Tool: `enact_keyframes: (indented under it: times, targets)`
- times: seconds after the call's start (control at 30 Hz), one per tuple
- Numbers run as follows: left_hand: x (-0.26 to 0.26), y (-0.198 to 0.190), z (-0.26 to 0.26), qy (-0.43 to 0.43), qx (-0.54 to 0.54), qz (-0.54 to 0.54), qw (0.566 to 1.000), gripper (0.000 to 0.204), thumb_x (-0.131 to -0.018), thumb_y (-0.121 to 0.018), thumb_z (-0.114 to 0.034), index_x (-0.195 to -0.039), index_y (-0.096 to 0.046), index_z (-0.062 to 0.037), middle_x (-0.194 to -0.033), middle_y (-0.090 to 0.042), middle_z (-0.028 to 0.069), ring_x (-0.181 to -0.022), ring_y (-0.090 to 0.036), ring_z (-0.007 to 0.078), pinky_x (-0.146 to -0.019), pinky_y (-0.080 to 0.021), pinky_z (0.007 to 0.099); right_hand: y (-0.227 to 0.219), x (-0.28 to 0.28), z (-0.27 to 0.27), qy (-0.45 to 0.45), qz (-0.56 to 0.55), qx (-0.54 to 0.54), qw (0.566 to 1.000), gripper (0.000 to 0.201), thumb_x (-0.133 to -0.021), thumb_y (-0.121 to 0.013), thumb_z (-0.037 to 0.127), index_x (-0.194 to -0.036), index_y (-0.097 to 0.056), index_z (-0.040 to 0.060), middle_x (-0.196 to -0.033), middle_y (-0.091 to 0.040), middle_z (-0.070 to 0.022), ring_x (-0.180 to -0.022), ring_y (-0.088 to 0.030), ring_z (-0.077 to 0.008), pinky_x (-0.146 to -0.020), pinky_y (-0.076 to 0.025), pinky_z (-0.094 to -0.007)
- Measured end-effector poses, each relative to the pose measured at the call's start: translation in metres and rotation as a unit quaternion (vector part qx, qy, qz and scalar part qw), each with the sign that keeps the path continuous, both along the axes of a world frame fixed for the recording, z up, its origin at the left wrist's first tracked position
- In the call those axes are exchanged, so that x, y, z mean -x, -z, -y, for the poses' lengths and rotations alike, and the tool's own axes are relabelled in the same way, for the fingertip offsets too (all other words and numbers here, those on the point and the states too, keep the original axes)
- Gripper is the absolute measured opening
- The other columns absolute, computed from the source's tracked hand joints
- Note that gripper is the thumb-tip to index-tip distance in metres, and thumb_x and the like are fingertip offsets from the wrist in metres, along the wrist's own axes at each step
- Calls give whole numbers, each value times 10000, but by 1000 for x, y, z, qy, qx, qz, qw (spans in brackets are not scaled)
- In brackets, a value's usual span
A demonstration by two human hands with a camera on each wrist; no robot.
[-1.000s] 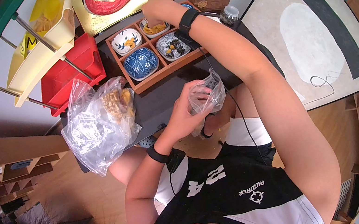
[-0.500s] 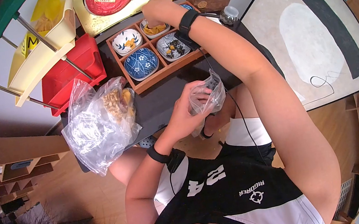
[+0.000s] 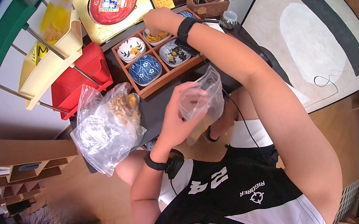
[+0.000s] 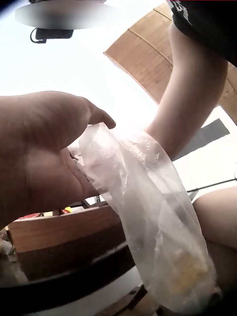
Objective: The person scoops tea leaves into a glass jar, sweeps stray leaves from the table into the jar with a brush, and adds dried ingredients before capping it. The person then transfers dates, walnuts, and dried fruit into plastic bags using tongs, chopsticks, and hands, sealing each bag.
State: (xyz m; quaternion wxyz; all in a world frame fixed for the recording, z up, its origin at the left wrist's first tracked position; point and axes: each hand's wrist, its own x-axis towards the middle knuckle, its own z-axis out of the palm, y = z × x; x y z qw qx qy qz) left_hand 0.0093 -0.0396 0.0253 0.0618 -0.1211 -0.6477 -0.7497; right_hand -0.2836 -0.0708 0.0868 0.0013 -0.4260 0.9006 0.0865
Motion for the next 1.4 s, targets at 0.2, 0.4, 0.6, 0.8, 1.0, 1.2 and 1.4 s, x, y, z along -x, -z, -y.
enact_keyframes:
  times: [0.2,0.4,0.6,0.8,1.0,1.2,1.4]
  targets:
    - [-14,-41,18,-41,-48,-34,997,676,-846,-725,64,-1445,-437,-58,-1245,-639,111,-1157,-645,209,-1022,-502,369,-8,-6,0,-3,20,-7,1000,308,-775,-702,120,-1062,-775,41,-1083,-756,-198,-997,-739,-371,-810,-602,-458]
    - [-7,-68,23,-194,-92,-88,973,754,-891,-729,17,-1515,-311,-52,-1348,-574,177,-1281,-579,259,-1102,-450,409,0,-3,-2,-44,-7,22,999,274,-777,-708,108,-1033,-773,36,-1049,-758,-204,-1008,-741,-367,-815,-597,-460]
    - [14,-59,16,-272,150,-94,946,985,-818,-849,-91,-1564,-206,-60,-1458,-483,220,-1354,-516,326,-1155,-400,440,0,-9,-3,-37,-15,50,998,294,-750,-724,117,-1028,-774,35,-1009,-764,-196,-971,-750,-364,-786,-598,-458]
    - [-1,-89,-1,-354,328,-188,856,1278,-693,-944,-410,-1597,-156,34,-1598,-299,285,-1505,-288,431,-1226,-264,512,-5,-9,-3,-24,8,30,999,318,-740,-719,128,-1040,-775,39,-1018,-764,-193,-968,-749,-360,-801,-593,-454]
    - [-44,-115,-54,112,215,-360,901,757,-912,-715,-465,-1481,-482,-24,-1563,-416,229,-1493,-339,440,-1212,-272,568,-4,-7,-1,-15,1,15,1000,319,-759,-715,132,-1063,-779,57,-1069,-761,-185,-997,-745,-344,-818,-590,-443]
    - [-56,-116,-110,274,55,-442,853,471,-973,-617,-325,-1312,-611,3,-1532,-465,208,-1474,-383,413,-1207,-289,590,-3,-8,3,-4,-4,-2,1000,316,-776,-720,142,-1075,-777,58,-1080,-763,-174,-1013,-744,-331,-830,-588,-443]
    - [-55,-117,-113,360,-31,-441,821,349,-1012,-540,-189,-1258,-644,35,-1382,-598,181,-1389,-501,355,-1187,-342,548,-6,-13,-2,-6,-1,7,1000,313,-777,-719,136,-1075,-781,64,-1066,-767,-168,-1013,-744,-337,-836,-584,-440]
